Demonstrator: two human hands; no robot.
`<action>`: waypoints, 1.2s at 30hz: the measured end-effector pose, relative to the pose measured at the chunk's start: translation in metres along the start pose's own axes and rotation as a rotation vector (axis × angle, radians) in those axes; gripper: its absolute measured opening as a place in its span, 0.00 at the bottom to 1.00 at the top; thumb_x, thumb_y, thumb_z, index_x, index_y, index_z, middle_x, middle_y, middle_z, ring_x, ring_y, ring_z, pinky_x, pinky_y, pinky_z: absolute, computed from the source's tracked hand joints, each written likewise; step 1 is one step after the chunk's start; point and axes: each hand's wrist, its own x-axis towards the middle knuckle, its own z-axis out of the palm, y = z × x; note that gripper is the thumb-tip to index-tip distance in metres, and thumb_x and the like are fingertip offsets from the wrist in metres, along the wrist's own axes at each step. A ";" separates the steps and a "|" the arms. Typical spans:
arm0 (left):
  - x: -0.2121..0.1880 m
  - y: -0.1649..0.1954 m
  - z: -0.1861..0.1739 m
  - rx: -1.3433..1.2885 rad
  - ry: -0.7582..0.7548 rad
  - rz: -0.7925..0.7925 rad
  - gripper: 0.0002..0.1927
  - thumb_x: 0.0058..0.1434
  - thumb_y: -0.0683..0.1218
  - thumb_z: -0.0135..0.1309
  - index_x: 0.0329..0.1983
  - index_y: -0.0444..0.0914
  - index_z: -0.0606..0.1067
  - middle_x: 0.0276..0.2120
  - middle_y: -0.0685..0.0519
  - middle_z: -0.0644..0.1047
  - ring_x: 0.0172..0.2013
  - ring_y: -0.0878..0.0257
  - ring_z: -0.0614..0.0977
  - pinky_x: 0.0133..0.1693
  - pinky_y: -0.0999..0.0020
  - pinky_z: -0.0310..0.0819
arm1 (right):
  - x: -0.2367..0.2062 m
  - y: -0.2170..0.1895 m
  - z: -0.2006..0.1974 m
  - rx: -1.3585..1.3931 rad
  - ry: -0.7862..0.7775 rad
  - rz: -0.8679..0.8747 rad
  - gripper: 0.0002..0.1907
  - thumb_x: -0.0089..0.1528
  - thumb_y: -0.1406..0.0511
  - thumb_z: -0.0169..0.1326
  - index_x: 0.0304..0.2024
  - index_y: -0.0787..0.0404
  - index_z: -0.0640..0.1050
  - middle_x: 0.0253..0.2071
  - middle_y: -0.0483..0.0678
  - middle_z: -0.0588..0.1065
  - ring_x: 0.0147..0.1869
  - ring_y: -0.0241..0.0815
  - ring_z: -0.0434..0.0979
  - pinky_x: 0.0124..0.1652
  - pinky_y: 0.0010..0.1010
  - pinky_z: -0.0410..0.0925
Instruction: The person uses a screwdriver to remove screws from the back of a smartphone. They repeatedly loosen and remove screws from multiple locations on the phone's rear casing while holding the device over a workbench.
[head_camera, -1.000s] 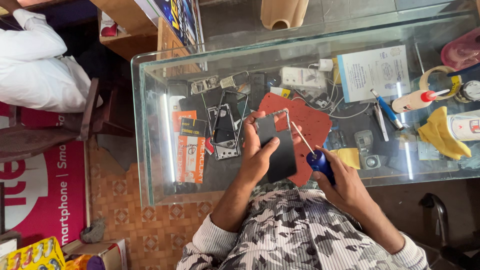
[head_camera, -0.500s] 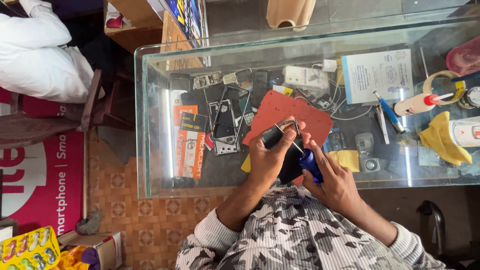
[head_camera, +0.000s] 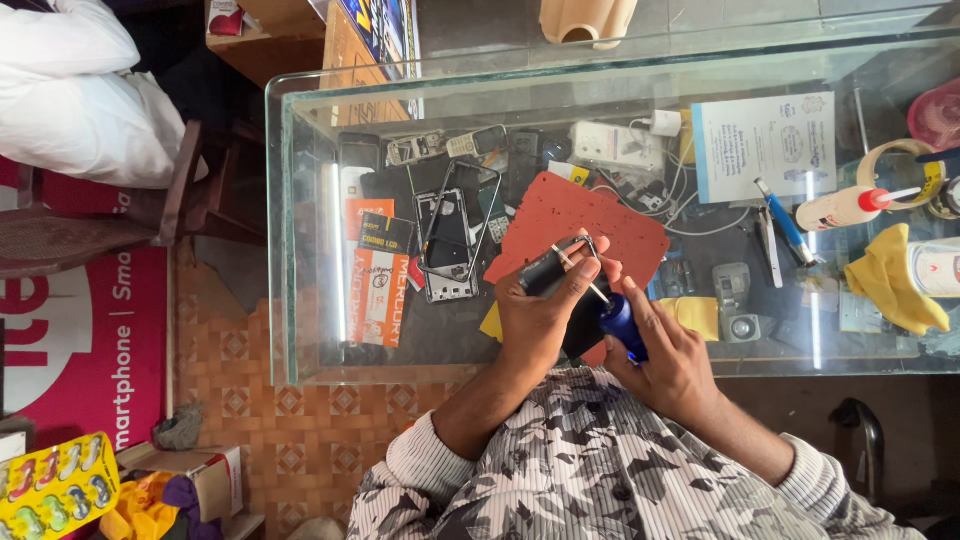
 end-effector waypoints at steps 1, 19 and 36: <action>-0.001 -0.001 0.001 -0.024 -0.003 0.009 0.17 0.67 0.37 0.58 0.57 0.26 0.75 0.49 0.41 0.81 0.43 0.58 0.85 0.48 0.62 0.83 | -0.001 0.000 0.000 0.001 0.009 -0.036 0.37 0.56 0.67 0.61 0.66 0.74 0.65 0.50 0.68 0.77 0.43 0.58 0.83 0.37 0.41 0.76; -0.004 -0.007 0.009 -0.127 0.054 0.069 0.07 0.67 0.34 0.59 0.47 0.31 0.75 0.45 0.45 0.81 0.42 0.57 0.86 0.47 0.60 0.83 | -0.004 -0.004 0.004 0.017 0.025 0.114 0.38 0.59 0.67 0.61 0.69 0.74 0.63 0.49 0.66 0.76 0.41 0.57 0.82 0.37 0.42 0.75; 0.004 -0.002 0.001 -0.008 -0.015 0.045 0.29 0.68 0.39 0.57 0.70 0.30 0.63 0.57 0.39 0.76 0.47 0.56 0.84 0.51 0.62 0.80 | -0.001 -0.001 -0.001 0.070 -0.044 0.134 0.36 0.58 0.67 0.60 0.67 0.74 0.66 0.45 0.64 0.76 0.39 0.56 0.82 0.36 0.42 0.74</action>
